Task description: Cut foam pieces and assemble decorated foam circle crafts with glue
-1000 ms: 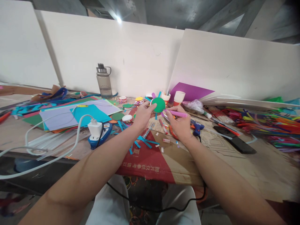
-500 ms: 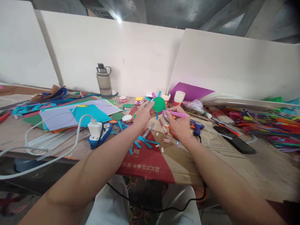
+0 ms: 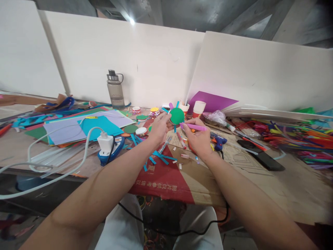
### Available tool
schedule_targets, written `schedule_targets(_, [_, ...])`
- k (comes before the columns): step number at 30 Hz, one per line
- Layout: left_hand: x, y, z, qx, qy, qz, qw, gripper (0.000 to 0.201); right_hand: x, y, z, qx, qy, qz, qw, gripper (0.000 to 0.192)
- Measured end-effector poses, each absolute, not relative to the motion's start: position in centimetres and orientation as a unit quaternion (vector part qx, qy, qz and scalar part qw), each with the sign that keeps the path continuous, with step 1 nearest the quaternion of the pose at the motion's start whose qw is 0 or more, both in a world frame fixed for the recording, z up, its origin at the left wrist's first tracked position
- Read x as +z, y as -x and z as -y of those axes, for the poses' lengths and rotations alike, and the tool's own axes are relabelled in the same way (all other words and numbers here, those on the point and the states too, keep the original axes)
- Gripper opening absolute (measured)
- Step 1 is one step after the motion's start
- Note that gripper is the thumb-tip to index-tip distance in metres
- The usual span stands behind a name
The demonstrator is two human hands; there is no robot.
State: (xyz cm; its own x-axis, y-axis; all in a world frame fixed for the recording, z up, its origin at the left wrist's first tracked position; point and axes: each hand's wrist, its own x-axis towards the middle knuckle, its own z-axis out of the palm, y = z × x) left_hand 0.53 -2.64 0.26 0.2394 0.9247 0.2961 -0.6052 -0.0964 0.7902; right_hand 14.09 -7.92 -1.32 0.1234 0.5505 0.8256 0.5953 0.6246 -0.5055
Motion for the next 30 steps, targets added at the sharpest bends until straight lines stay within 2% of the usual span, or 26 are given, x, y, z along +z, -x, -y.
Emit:
schedule_targets(14, [0.05,-0.72,2.63,0.589,-0.447,-0.171,0.651,0.027,-1.15,-13.8,8.17,-0.013,0.423,0.669,0.611,0.014])
schedule_targets(21, [-0.16,-0.79,2.6,0.581,-0.449,-0.152,0.662,0.025,-1.14,-13.65,8.24,-0.014,0.417,0.671,0.613,0.01])
schedule_targets(30, [0.09,-0.71,3.14,0.543,-0.464,-0.166,0.68,0.02,-0.65,-13.77,8.23,-0.006,0.398,0.632,0.665,0.007])
